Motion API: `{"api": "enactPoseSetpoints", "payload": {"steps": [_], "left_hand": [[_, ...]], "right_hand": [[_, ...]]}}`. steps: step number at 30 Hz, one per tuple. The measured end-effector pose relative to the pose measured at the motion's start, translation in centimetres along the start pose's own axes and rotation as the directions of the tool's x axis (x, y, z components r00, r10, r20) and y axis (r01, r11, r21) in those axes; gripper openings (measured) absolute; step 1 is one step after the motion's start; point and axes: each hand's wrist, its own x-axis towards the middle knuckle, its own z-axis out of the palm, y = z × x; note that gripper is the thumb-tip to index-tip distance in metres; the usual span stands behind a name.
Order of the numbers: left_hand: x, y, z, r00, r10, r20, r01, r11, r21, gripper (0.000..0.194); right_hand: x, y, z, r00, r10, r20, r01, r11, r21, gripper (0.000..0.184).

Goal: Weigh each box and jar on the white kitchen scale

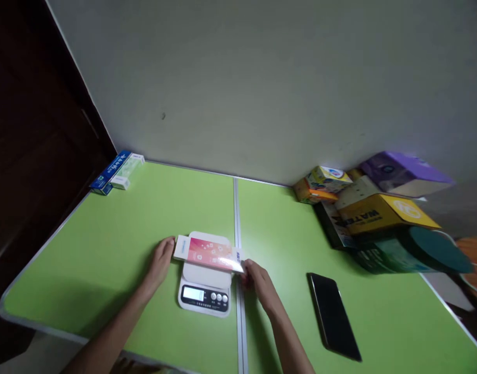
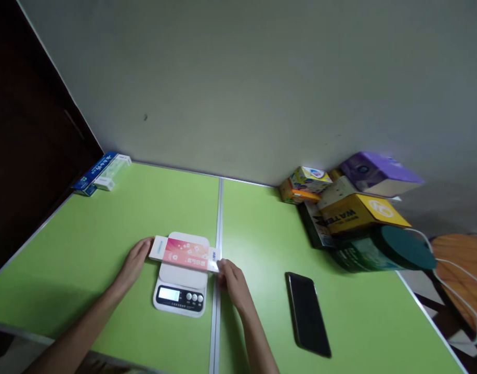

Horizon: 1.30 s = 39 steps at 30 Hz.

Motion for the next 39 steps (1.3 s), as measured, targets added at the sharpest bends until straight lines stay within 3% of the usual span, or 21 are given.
{"api": "enactPoseSetpoints", "payload": {"steps": [6, 12, 19, 26, 30, 35, 37, 39], "left_hand": [[0.9, -0.6, -1.8, 0.991, 0.034, -0.133, -0.032, 0.999, 0.017, 0.048], [1.1, -0.7, -2.5, 0.991, 0.027, -0.129, -0.026, 1.0, 0.004, 0.048], [0.0, -0.6, -1.4, 0.998, -0.024, -0.055, 0.023, 1.0, -0.016, 0.057], [-0.9, 0.6, -0.9, 0.997, -0.053, 0.054, 0.054, 0.998, -0.031, 0.06], [-0.9, 0.5, -0.4, 0.997, -0.066, 0.047, 0.071, 0.992, -0.108, 0.057], [-0.6, 0.9, 0.4, 0.992, -0.033, 0.122, 0.063, 0.966, -0.25, 0.049], [0.1, 2.1, 0.2, 0.994, 0.029, 0.105, 0.002, 0.958, -0.285, 0.044], [1.3, 3.9, -0.5, 0.995, 0.071, 0.063, -0.049, 0.951, -0.305, 0.04]], "right_hand": [[0.2, 1.6, -2.5, 0.974, 0.102, -0.202, -0.062, 0.978, 0.198, 0.055], [0.8, 2.7, -3.8, 0.97, 0.145, -0.194, -0.079, 0.947, 0.312, 0.056], [1.7, 0.7, -2.0, 0.981, 0.114, -0.158, -0.065, 0.956, 0.286, 0.045], [2.7, -1.9, -0.9, 0.992, 0.063, -0.106, -0.052, 0.993, 0.103, 0.049], [3.1, -1.9, -0.7, 0.995, 0.073, -0.065, -0.072, 0.997, 0.018, 0.054], [2.1, -3.3, -1.1, 0.995, 0.101, 0.01, -0.101, 0.995, 0.02, 0.053], [1.6, -4.8, -1.1, 0.989, 0.124, 0.084, -0.129, 0.991, 0.049, 0.052], [1.4, -6.5, -0.3, 0.957, 0.153, 0.246, -0.171, 0.984, 0.052, 0.055]]}}
